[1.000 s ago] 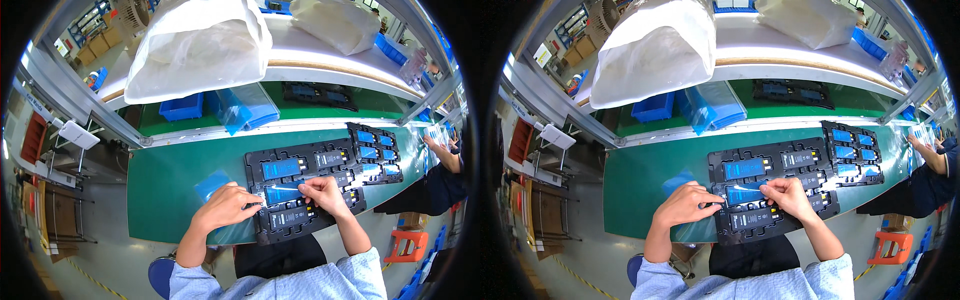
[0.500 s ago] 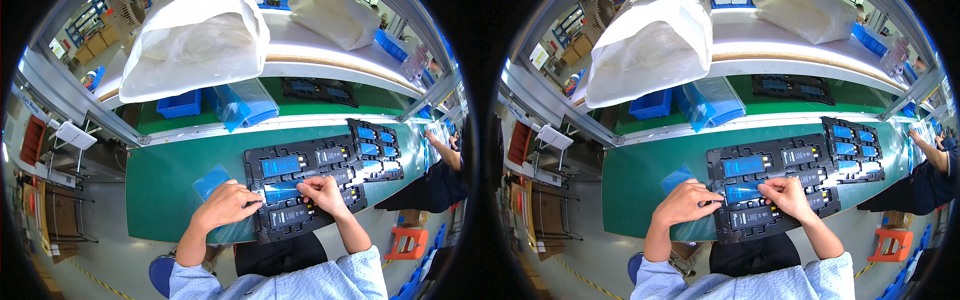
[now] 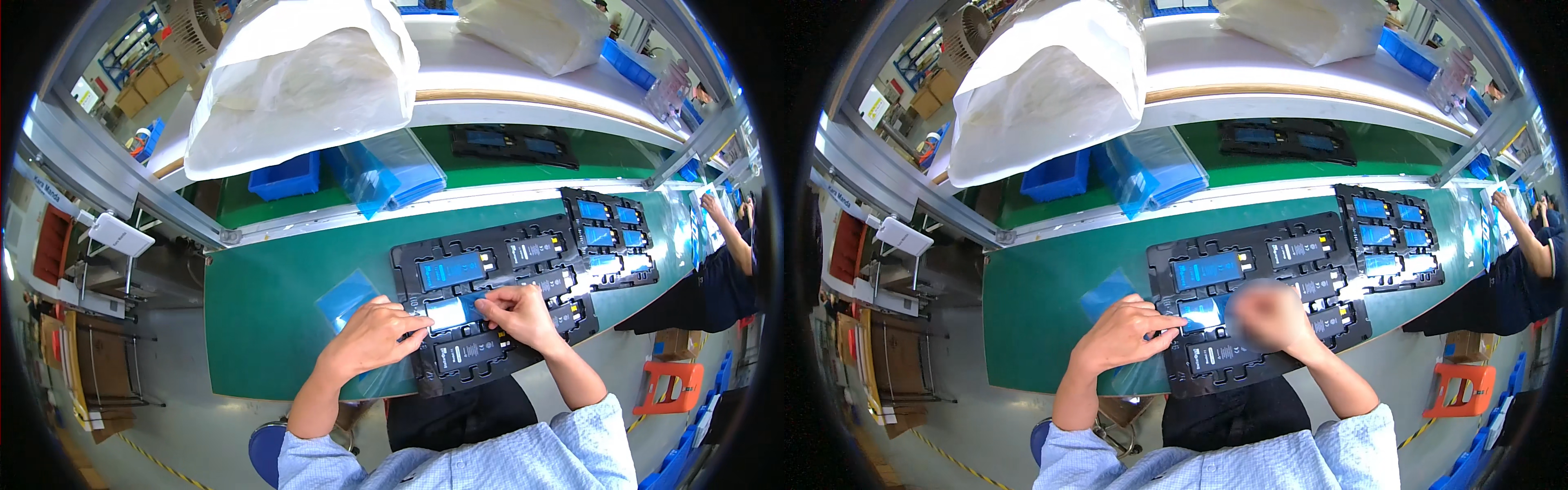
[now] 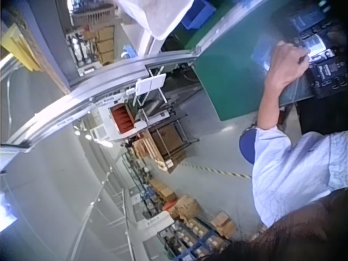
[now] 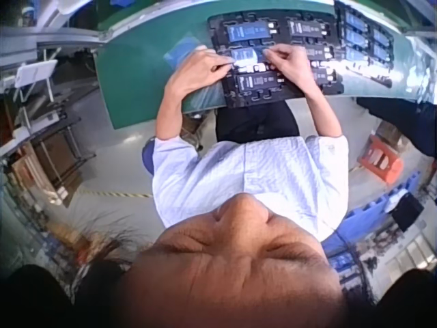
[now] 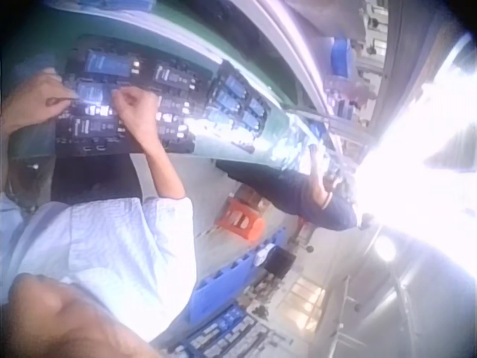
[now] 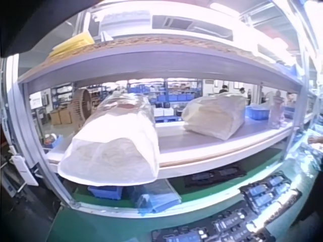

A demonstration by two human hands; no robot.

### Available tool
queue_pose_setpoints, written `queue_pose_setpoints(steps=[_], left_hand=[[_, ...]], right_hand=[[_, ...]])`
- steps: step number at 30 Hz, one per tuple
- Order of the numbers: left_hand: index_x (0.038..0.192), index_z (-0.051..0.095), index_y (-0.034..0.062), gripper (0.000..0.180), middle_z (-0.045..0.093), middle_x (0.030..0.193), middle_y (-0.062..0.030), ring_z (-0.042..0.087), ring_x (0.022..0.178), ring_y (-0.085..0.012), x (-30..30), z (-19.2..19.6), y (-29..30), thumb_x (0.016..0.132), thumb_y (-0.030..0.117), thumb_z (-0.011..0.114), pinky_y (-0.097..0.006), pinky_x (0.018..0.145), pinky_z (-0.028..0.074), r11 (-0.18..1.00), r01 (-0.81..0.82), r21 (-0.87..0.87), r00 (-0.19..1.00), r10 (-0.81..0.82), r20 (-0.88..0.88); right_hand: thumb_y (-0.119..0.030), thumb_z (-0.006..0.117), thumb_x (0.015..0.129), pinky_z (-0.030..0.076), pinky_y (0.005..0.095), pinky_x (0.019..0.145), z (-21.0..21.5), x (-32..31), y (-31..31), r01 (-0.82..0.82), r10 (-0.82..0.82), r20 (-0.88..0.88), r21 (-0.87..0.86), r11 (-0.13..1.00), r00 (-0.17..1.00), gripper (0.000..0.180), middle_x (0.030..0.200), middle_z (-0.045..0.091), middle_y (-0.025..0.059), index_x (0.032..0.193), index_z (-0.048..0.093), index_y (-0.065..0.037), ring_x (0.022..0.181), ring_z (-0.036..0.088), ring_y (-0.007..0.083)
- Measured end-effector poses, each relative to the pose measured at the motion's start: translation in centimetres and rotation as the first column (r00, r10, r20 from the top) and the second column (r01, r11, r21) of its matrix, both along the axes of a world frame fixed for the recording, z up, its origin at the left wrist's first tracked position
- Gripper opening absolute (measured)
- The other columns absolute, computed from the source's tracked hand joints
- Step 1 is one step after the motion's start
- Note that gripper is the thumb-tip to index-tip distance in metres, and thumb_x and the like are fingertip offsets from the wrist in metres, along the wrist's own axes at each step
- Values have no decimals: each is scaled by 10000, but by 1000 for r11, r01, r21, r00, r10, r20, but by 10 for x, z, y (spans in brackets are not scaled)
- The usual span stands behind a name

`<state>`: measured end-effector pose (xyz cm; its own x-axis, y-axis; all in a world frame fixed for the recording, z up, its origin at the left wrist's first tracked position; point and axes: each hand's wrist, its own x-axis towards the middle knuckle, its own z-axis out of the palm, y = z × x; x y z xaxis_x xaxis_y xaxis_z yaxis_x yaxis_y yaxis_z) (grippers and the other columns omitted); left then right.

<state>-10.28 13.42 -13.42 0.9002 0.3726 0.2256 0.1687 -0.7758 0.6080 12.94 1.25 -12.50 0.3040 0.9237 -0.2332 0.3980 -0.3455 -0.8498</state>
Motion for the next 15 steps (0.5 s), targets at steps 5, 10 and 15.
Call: queue_pose_setpoints(steps=[5,10,15], left_hand=[[992,746,146,196,611,605,-38,564,587,-174,-3,0,1,819,178,659,-303,654,398,1000,9,-27,999,-10,-49],[1029,730,99,267,635,652,-61,581,612,-161,-14,22,5,771,63,670,-310,658,446,972,-1,-237,1000,1,1],[1080,693,6,363,679,764,-90,622,694,-202,-27,40,5,726,-64,649,-315,671,501,927,132,-352,929,8,370]], right_hand=[[-137,710,792,512,267,549,1,-8,4,-11,0,153,71,997,988,182,621,669,106,807,700,45,565,656,133],[-143,777,735,468,295,513,12,-10,3,-67,-46,524,193,979,851,209,628,617,67,708,639,13,543,592,141],[-125,792,739,445,291,513,18,-2,-18,-33,-89,353,325,945,931,202,675,591,66,726,620,-18,549,560,143]])
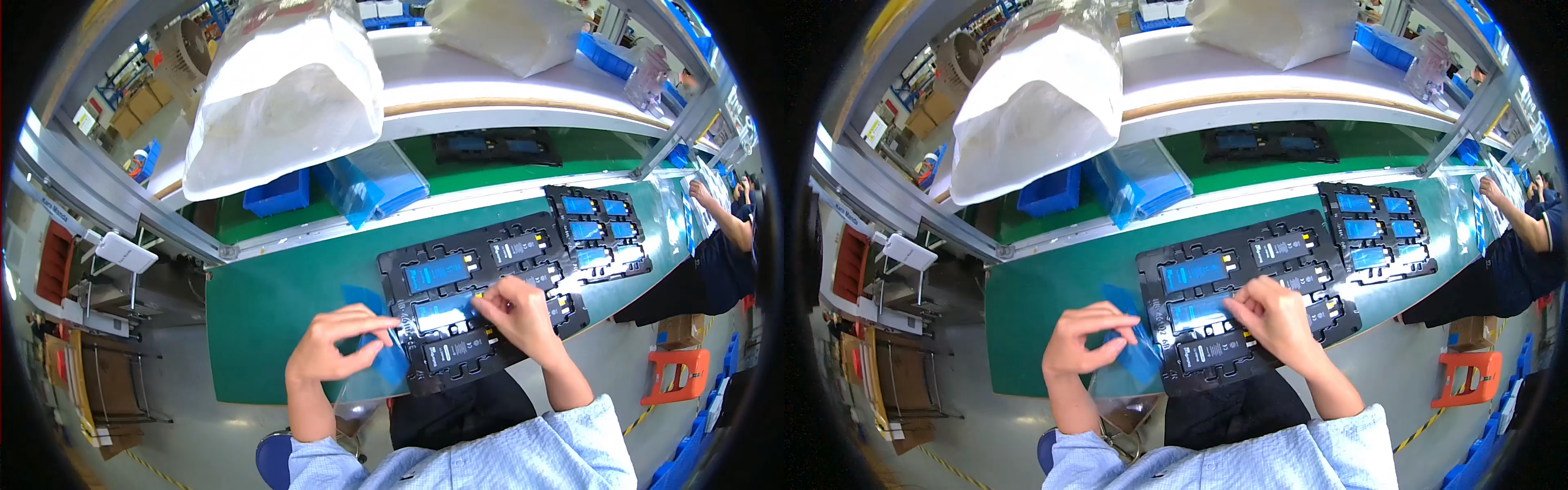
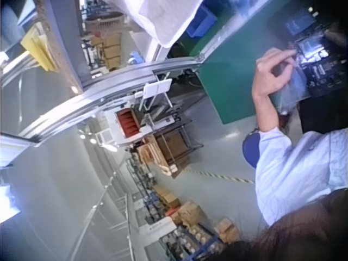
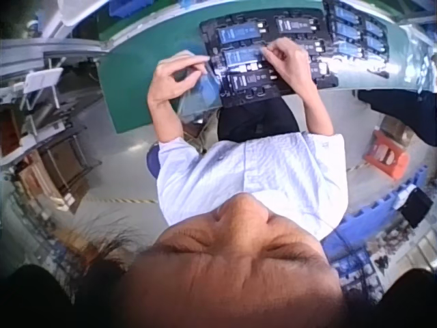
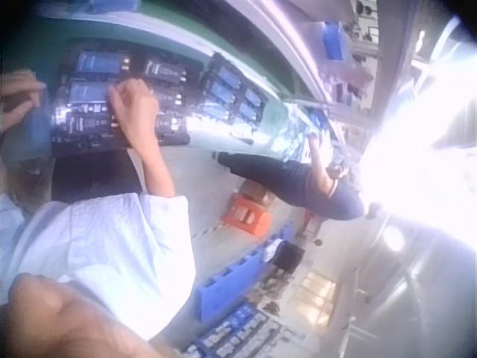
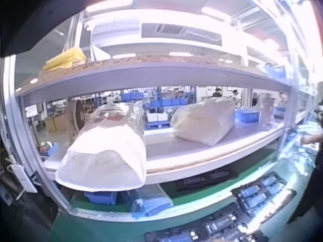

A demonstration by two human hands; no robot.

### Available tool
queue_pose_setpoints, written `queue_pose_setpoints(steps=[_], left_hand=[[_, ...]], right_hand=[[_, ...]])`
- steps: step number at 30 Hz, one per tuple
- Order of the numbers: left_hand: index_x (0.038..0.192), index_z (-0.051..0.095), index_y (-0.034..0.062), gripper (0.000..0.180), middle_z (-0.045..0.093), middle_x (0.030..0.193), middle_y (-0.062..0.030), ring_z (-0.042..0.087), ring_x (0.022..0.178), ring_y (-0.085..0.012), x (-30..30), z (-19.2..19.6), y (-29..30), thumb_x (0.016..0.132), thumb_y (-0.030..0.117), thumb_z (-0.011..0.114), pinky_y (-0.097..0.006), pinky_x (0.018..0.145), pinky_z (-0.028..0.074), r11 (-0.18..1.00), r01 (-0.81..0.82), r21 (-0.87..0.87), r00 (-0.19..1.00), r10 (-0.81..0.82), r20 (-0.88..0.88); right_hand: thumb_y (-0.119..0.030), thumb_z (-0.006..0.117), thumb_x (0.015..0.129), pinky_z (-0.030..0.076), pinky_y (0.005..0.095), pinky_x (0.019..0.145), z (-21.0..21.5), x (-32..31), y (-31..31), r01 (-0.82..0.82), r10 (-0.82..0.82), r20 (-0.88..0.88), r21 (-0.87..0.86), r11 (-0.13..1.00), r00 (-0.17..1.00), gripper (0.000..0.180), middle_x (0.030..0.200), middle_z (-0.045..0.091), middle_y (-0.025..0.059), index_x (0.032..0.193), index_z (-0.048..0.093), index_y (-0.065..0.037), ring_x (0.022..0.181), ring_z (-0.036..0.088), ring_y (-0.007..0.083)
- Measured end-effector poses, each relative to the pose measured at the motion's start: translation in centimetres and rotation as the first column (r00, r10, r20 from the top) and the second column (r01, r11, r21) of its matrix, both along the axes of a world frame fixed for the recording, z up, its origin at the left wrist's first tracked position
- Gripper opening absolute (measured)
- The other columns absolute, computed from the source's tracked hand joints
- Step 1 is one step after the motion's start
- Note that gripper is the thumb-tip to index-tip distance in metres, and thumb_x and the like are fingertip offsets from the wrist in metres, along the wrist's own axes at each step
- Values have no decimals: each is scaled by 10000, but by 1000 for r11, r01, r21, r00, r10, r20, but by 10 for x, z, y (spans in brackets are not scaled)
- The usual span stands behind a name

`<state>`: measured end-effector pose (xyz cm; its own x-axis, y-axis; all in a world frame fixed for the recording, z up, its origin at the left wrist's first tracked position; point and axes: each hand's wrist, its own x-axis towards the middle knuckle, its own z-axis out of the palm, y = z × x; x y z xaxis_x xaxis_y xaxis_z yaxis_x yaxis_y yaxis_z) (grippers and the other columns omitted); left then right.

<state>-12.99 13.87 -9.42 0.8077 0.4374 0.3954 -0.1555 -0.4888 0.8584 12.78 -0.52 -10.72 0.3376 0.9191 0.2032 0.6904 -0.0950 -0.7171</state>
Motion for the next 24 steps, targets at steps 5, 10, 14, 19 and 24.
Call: queue_pose_setpoints(steps=[5,10,14,19,24], left_hand=[[980,694,-36,282,708,869,-99,650,791,-224,5,-3,-76,708,-111,689,-336,732,528,975,-215,50,971,208,118],[1189,591,-30,459,637,1157,-172,645,944,-246,19,-18,-150,747,-81,702,-332,767,541,902,-432,-1,884,424,198],[1287,510,-34,504,643,1146,-177,640,955,-169,20,-14,-178,813,-41,680,-278,799,522,872,-236,-428,968,250,-23],[1246,532,-42,454,699,981,-106,636,873,-98,21,-39,-196,828,-6,705,-254,801,510,756,-308,-578,949,291,-124],[1224,549,-32,441,712,910,-90,644,850,-90,29,-43,-208,822,16,724,-228,773,505,696,-410,-589,907,380,-182]], right_hand=[[-277,794,760,470,372,895,13,-13,-44,-467,462,-331,71,882,823,516,1105,595,128,1129,579,12,1062,573,270],[-218,721,829,476,369,815,8,-18,-80,-561,566,-191,87,824,802,278,960,639,112,975,633,2,912,611,269],[-172,719,820,491,361,736,8,-13,-108,-601,608,-110,93,794,786,182,852,659,96,870,652,-11,779,628,248],[-153,767,776,513,335,727,0,-6,-130,-489,496,-350,114,865,795,207,871,677,110,873,687,12,780,650,233],[-126,771,775,513,311,750,-14,-4,-143,-438,436,-495,120,891,752,225,894,681,110,933,702,19,817,653,207]])
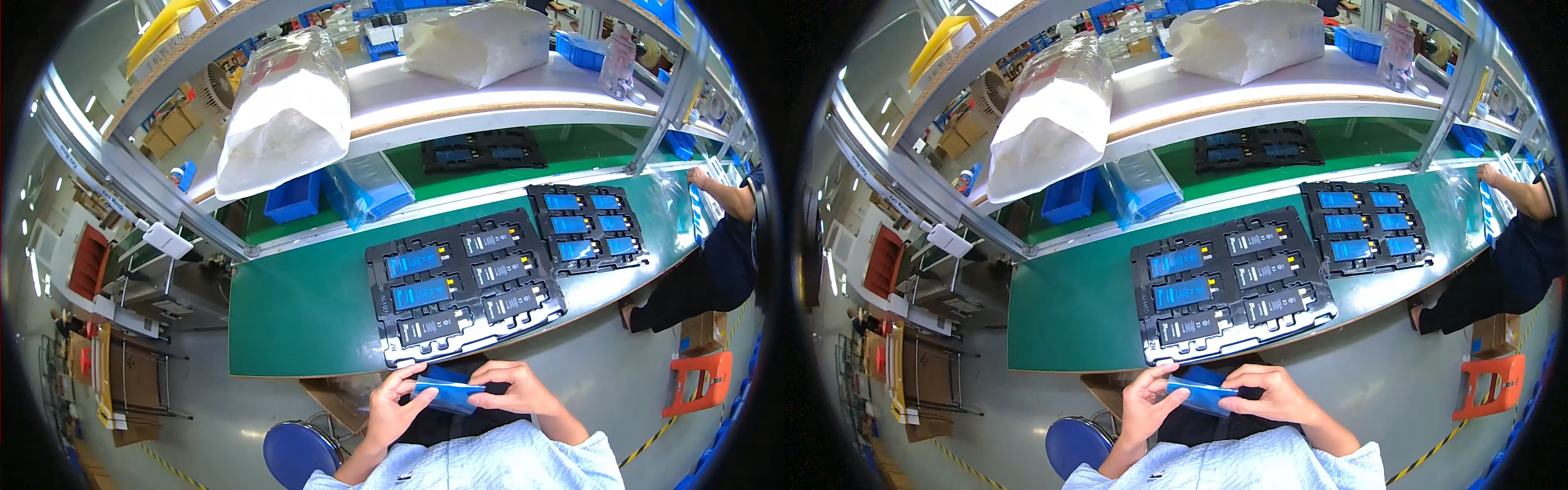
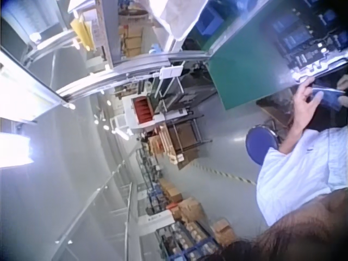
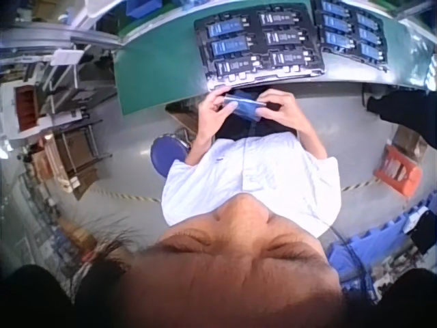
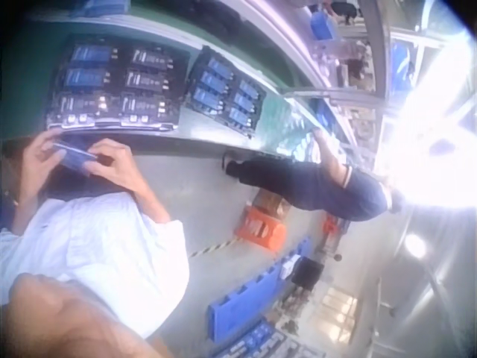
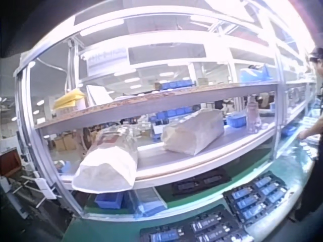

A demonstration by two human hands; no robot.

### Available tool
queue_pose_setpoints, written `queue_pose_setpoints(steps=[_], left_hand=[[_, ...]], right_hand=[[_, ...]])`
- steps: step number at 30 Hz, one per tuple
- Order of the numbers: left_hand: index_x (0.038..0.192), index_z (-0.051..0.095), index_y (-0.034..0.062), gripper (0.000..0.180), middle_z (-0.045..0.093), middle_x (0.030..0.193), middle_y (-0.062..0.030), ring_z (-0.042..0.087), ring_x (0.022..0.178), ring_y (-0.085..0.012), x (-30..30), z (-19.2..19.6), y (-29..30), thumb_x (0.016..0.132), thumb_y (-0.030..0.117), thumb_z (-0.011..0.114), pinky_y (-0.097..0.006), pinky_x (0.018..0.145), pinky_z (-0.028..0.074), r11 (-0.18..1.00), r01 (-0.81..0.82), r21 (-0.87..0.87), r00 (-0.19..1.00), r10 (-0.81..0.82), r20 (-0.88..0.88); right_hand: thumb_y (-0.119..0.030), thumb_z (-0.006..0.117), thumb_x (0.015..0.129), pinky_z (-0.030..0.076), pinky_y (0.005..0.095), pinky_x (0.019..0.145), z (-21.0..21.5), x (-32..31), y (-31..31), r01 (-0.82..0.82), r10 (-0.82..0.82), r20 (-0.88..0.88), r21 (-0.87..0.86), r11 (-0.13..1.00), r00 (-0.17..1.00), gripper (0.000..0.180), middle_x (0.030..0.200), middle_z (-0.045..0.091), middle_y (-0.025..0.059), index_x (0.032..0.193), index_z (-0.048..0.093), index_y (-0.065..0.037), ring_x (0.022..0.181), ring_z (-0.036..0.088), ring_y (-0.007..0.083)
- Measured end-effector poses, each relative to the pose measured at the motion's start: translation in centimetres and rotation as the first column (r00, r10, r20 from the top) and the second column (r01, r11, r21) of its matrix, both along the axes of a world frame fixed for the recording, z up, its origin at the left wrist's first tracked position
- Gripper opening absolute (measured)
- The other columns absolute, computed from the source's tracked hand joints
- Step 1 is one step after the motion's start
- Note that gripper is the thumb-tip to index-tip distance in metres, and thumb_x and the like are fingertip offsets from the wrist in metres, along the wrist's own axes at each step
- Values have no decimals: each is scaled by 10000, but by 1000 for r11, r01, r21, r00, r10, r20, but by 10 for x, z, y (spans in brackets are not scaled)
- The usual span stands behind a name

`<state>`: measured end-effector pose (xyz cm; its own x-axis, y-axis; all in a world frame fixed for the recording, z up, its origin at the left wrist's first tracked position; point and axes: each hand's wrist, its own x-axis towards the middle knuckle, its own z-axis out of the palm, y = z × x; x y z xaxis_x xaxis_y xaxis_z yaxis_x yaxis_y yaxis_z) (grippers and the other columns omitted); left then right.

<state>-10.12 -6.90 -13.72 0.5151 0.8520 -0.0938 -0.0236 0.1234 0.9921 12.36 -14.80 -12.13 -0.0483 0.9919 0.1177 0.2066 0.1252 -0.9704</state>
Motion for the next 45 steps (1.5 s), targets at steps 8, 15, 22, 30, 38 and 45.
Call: queue_pose_setpoints(steps=[8,15,22,30,38,45], left_hand=[[1180,576,-35,399,704,769,-73,652,687,-85,8,-4,-11,816,20,729,-202,648,496,994,-101,46,984,107,-139],[1152,591,1,419,614,584,-9,566,545,-33,4,-12,1,781,73,773,-184,520,411,960,-180,216,947,228,-226],[989,703,79,204,549,507,-22,502,427,-162,-13,-14,31,800,150,729,-313,503,389,663,-73,745,808,477,-345],[1051,702,103,221,529,495,-19,504,430,-159,-8,-19,40,840,168,683,-314,516,366,587,103,803,743,492,-454],[1024,704,103,203,539,504,-24,516,442,-163,-9,-20,43,831,166,695,-312,528,372,601,92,794,762,471,-445],[1010,705,103,199,542,506,-24,521,445,-163,-9,-20,45,820,163,702,-312,530,376,595,103,797,762,468,-448]], right_hand=[[-112,703,846,503,290,746,-17,-10,-4,164,-172,-91,-89,982,981,167,915,677,104,950,703,19,836,641,188],[-80,673,858,505,299,699,-15,-18,14,280,-281,61,21,960,958,140,870,677,118,943,702,26,785,644,197],[-145,655,905,453,197,528,-7,1,62,383,-431,-164,-260,886,887,174,738,602,15,952,698,17,614,560,46],[-174,705,869,430,191,501,-18,-5,94,344,-355,24,-318,884,935,223,709,652,19,940,697,37,562,555,44],[-169,693,877,419,205,487,-12,-2,102,289,-280,79,-355,889,957,236,660,635,16,913,688,64,545,546,43],[-178,689,884,416,204,479,-10,-3,103,294,-286,74,-348,890,955,249,642,631,17,895,682,71,530,543,40]])
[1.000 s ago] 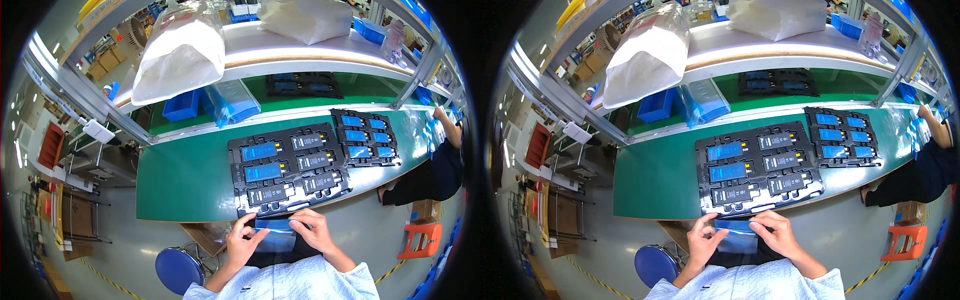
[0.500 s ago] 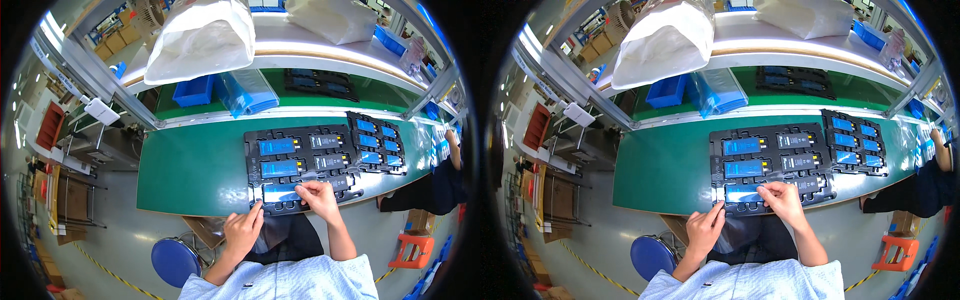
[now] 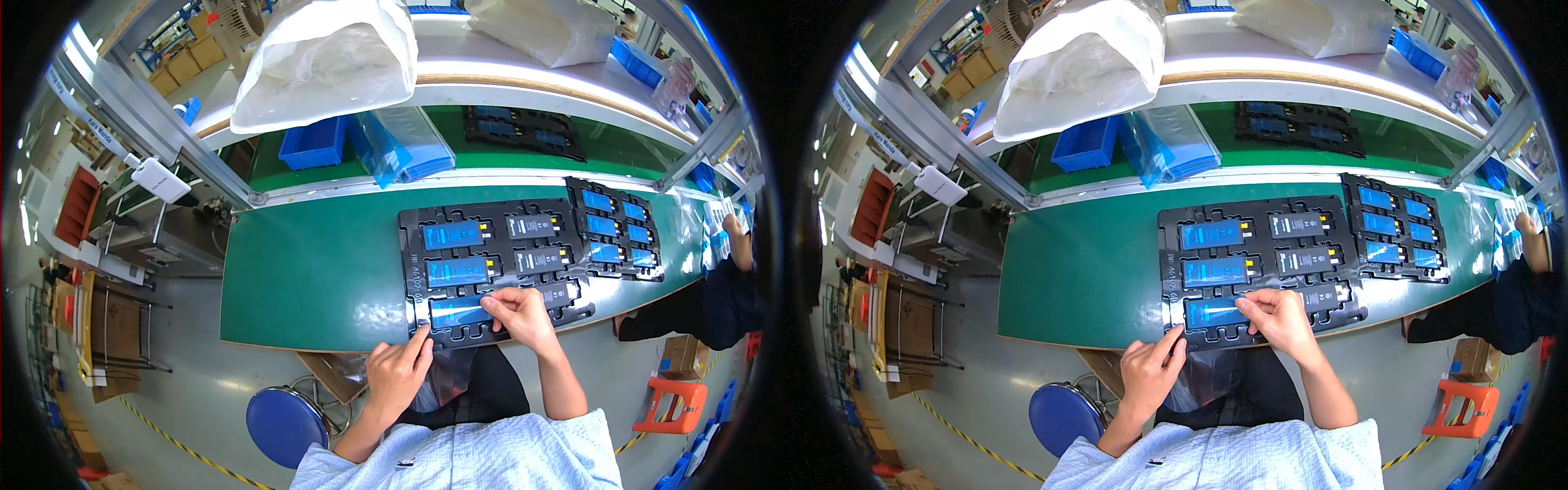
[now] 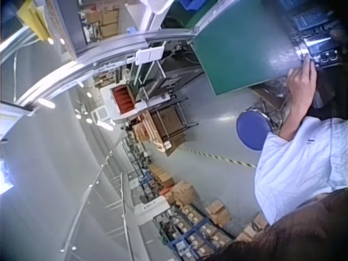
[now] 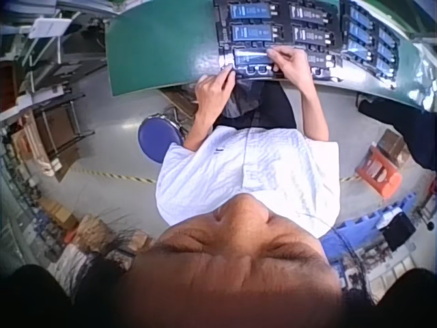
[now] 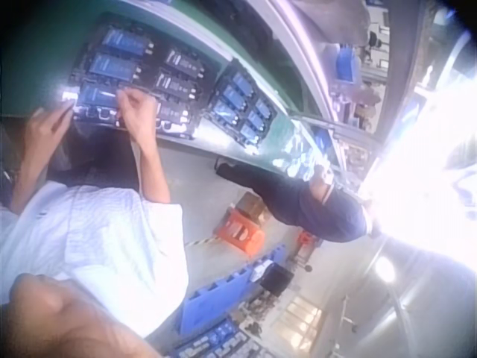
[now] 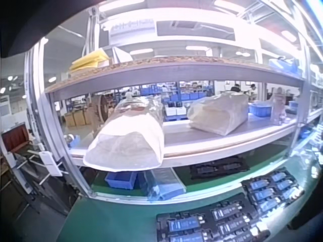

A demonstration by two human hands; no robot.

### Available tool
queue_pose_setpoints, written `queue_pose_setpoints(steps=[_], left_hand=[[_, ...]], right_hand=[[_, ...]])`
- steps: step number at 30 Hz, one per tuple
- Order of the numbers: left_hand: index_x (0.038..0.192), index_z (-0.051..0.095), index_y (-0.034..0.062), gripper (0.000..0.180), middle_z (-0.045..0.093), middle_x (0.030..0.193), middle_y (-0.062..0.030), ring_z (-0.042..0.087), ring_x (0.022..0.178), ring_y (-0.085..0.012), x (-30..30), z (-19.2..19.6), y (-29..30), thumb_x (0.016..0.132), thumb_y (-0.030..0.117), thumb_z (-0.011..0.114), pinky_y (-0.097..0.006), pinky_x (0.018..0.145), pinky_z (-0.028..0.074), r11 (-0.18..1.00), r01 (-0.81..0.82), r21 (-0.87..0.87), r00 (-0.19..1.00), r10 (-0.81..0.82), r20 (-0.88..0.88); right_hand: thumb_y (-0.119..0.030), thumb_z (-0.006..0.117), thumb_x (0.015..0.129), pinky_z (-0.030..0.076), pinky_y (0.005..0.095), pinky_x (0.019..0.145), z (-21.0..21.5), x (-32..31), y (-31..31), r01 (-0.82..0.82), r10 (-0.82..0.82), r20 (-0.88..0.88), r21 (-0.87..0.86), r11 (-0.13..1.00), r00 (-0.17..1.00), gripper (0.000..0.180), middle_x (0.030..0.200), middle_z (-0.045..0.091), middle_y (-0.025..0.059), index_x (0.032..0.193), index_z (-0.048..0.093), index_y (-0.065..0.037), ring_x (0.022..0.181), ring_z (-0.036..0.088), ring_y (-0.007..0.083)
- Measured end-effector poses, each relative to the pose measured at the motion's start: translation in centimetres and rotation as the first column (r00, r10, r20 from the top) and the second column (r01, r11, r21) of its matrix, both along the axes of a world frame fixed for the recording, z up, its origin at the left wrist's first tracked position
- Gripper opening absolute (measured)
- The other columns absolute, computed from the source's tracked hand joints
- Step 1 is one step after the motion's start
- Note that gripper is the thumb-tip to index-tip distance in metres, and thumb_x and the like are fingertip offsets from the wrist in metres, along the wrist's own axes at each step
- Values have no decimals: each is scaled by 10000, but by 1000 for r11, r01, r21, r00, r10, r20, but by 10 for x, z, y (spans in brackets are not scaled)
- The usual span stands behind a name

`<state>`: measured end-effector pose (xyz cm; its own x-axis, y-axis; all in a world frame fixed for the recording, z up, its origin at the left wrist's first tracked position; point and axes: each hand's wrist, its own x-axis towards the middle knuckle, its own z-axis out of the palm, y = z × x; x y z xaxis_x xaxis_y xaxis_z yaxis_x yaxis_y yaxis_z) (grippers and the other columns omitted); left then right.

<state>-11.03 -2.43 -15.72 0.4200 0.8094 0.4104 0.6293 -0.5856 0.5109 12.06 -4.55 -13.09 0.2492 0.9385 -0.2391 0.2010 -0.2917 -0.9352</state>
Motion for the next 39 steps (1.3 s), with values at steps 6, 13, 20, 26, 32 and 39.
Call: queue_pose_setpoints(steps=[6,13,20,26,32,39], left_hand=[[1018,705,103,211,542,508,-25,525,450,-164,0,2,1,812,147,698,-313,531,379,1000,11,2,1000,-11,-2],[1119,679,105,335,523,520,-19,513,471,-168,-1,10,6,784,102,675,-321,552,379,991,131,32,986,-127,-106],[1158,651,95,371,530,538,-14,530,502,-174,-2,7,5,788,130,665,-333,570,378,984,170,43,961,-156,-230],[1147,652,96,355,540,542,-16,542,503,-176,2,16,4,794,131,661,-334,571,384,985,169,39,951,-153,-268],[1102,682,72,324,632,640,-60,558,517,-177,-12,34,-13,788,7,643,-314,568,438,956,250,-153,968,-241,72],[1169,625,-2,401,713,919,-104,675,845,-210,5,57,-38,776,-61,679,-315,758,531,849,465,-251,828,-316,463]], right_hand=[[-170,687,882,417,206,474,0,-1,1,0,0,25,-4,1000,1000,246,635,632,20,901,681,75,522,543,41],[-152,687,873,430,212,472,4,-4,2,8,-7,77,-13,1000,997,235,625,634,25,888,681,82,515,554,46],[-160,698,842,467,234,475,7,-11,4,33,-31,179,-10,999,983,238,615,653,66,867,692,76,505,596,75],[-121,740,759,491,299,539,0,-13,4,-72,-14,569,127,989,822,152,637,648,99,768,692,23,565,631,161],[-205,804,727,467,323,528,26,-17,-30,-14,-92,586,174,985,805,254,613,589,90,699,653,-2,549,587,171],[-312,692,869,509,291,691,2,0,-92,-364,357,-129,-41,930,925,344,800,664,104,890,668,30,759,640,149]])
